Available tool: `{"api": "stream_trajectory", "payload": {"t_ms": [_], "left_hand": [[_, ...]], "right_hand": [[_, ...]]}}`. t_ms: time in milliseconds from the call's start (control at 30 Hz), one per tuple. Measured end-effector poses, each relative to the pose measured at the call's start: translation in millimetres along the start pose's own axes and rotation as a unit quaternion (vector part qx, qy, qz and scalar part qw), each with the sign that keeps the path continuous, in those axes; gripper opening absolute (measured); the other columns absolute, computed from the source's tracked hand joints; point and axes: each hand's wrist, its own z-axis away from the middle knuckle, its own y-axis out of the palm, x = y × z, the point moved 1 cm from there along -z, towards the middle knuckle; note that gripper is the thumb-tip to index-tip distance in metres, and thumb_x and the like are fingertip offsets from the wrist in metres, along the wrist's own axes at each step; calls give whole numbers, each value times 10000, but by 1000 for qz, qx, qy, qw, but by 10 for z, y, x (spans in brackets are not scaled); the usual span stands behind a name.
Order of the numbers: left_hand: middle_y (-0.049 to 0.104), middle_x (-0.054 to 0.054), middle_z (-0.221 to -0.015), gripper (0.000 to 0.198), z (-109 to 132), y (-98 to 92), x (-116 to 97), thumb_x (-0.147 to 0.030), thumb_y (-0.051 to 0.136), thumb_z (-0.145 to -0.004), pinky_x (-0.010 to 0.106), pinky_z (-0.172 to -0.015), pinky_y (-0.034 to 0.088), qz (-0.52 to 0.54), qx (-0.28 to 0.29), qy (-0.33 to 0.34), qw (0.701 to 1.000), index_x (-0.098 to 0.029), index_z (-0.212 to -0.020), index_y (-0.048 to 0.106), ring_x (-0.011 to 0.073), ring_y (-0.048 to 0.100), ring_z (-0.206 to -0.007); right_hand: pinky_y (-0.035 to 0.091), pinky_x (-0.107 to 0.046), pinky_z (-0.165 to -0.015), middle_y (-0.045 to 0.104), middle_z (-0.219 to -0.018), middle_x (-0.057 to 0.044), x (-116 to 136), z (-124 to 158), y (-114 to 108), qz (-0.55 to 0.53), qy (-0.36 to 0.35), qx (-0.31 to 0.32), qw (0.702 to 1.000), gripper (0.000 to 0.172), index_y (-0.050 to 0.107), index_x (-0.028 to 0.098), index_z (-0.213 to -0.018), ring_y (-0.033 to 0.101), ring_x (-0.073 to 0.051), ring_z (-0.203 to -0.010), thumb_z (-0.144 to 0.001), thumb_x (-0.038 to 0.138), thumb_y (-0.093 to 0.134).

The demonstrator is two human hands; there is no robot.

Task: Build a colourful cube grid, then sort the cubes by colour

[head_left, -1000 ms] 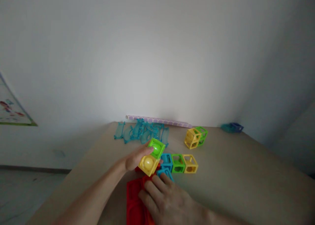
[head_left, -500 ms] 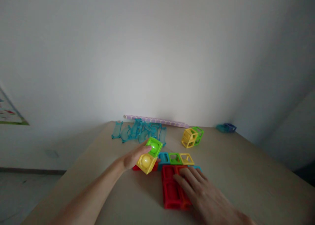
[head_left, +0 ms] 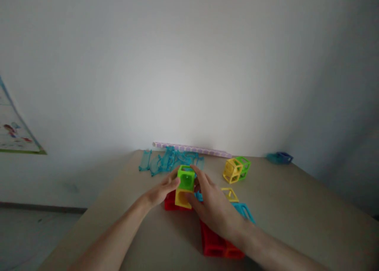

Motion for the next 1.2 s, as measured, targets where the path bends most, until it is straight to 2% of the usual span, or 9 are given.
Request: {"api": "stream_trajectory", "payload": {"t_ms": [100,233,367,500,733,833,933,1067,1200], "left_hand": [[665,63,-859,519,-52,-45,-46,-674,505,-818,319,-761,482,63,-50,32,996,-175,-916,605,218,648,-834],[673,73,-811,381,-97,-144,-44,-525,526,-875,328,-753,492,-14,-101,65,993,-154,-841,606,210,660,-775],[697,114,-912,388,-80,-149,-14,-459,486,-912,308,-784,474,-184,-44,51,981,-128,-906,689,225,646,-873],[692,106,-974,344,-35,-40,-62,-402,488,-920,311,-843,451,-368,33,61,927,-153,-973,718,227,628,-914],[564,120,-1318,451,50,156,-74,-350,603,-842,402,-1047,378,-524,141,104,833,-233,-1278,602,299,531,-1199],[480,101,-1435,585,70,163,-22,-365,641,-811,438,-1078,358,-545,149,83,821,-282,-1375,507,332,491,-1266],[466,78,-1452,657,75,160,-29,-322,666,-784,431,-1089,355,-543,152,87,822,-314,-1407,460,335,486,-1278],[407,22,-1484,589,68,198,-69,-210,606,-805,407,-1084,355,-570,192,79,795,-388,-1358,507,311,487,-1271],[389,-5,-1477,548,68,266,-68,-103,515,-826,435,-1110,293,-615,193,89,760,-432,-1256,594,283,457,-1281]], "right_hand": [[467,-345,-911,525,-1264,-103,150,12,-19,46,-53,77,995,667,274,265,-1460,580,-211,-1079,-870,155,564],[461,-429,-888,566,-1141,-83,206,94,32,199,-144,162,956,575,445,305,-1355,567,-260,-1036,-828,115,574],[468,-460,-851,586,-1069,-110,134,139,159,292,-158,131,934,285,604,235,-1137,554,-283,-991,-866,164,552],[489,-449,-808,594,-1055,-118,0,429,181,316,-88,38,944,267,610,229,-1124,562,-284,-936,-863,193,571],[444,-633,-855,434,-1331,-230,-600,1201,124,365,-15,-146,919,900,360,229,-1431,457,-479,-1174,-697,657,658],[482,-575,-890,389,-1396,-241,-716,1227,89,336,2,-117,935,985,205,175,-1499,465,-427,-1212,-751,700,576],[496,-525,-917,403,-1405,-225,-681,1156,65,313,-2,-73,947,895,211,165,-1494,456,-382,-1239,-816,639,551],[439,-618,-912,403,-1377,-239,-581,1124,110,337,-14,-107,935,762,350,169,-1430,400,-440,-1246,-823,564,585],[459,-521,-831,520,-1172,-149,-514,1171,256,311,-29,-129,941,381,541,276,-1229,512,-341,-1046,-852,268,596]]}}
